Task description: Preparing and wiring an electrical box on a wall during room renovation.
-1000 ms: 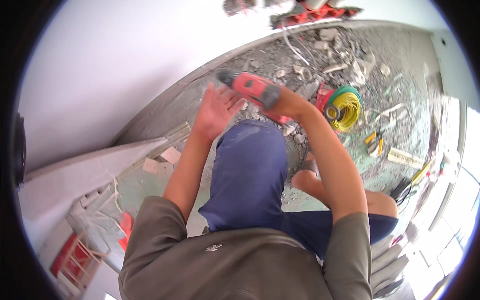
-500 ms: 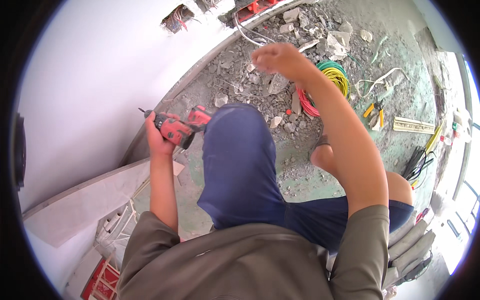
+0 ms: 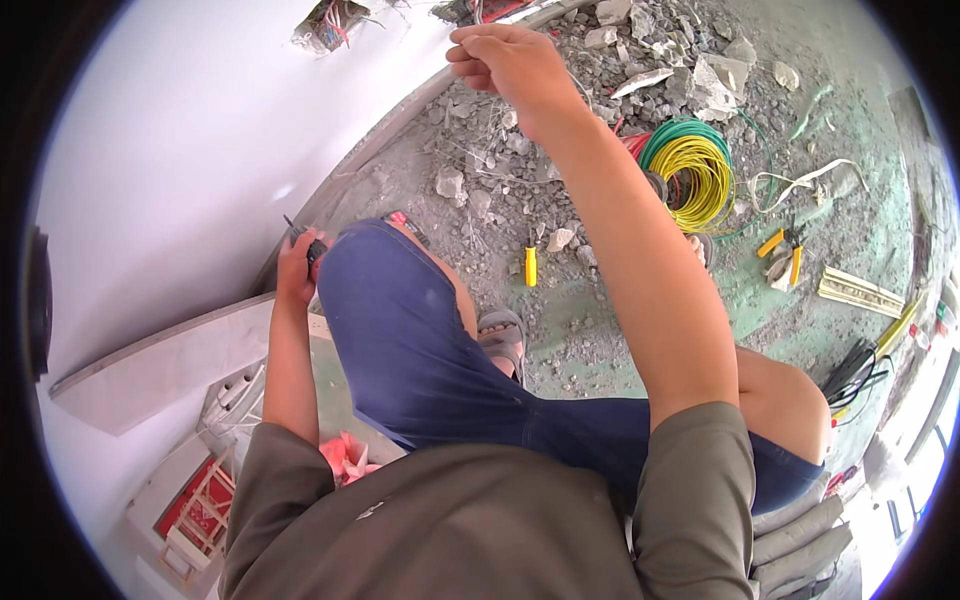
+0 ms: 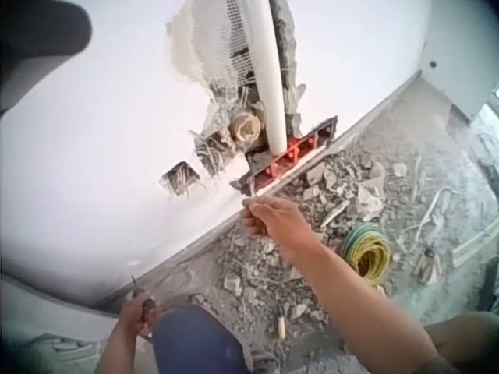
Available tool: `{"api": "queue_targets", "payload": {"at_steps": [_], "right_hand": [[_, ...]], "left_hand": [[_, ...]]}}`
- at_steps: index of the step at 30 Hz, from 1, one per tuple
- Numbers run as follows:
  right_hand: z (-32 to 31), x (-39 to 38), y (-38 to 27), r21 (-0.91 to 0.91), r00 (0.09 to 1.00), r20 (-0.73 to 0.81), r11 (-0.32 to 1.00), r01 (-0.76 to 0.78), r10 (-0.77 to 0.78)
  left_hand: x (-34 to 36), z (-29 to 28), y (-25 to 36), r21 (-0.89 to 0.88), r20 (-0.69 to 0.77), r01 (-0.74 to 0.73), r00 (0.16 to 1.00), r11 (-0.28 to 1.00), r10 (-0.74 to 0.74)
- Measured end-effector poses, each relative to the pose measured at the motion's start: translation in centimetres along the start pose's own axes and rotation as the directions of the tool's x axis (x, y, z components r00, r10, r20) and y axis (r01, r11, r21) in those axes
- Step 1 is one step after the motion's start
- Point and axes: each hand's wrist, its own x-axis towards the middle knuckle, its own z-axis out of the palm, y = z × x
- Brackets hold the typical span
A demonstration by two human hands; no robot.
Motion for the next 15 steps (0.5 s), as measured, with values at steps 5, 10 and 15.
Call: {"api": "queue_targets", "payload": {"at_steps": [5,10,15], "right_hand": [[1.8,0.2,-0.5,0.027,0.998,0.047,0.999,0.035,-0.036],[-1.0,1.9,-2.6,-0.179,0.999,0.043,0.983,0.024,-0.017],[-4.5,0.2,-7.7,-0.758,0.960,0.258,0.639,0.131,0.110]], "left_hand": [[-1.2,-0.7,1.1,0.405,-0.288,-0.290,0.859,0.867,0.422],[-7.9,11.0,10.5,0.157,-0.067,-0.580,0.801,0.799,0.595],[-8.5,19.8,16.4,-0.278,0.286,-0.414,0.826,0.867,0.486]]}}
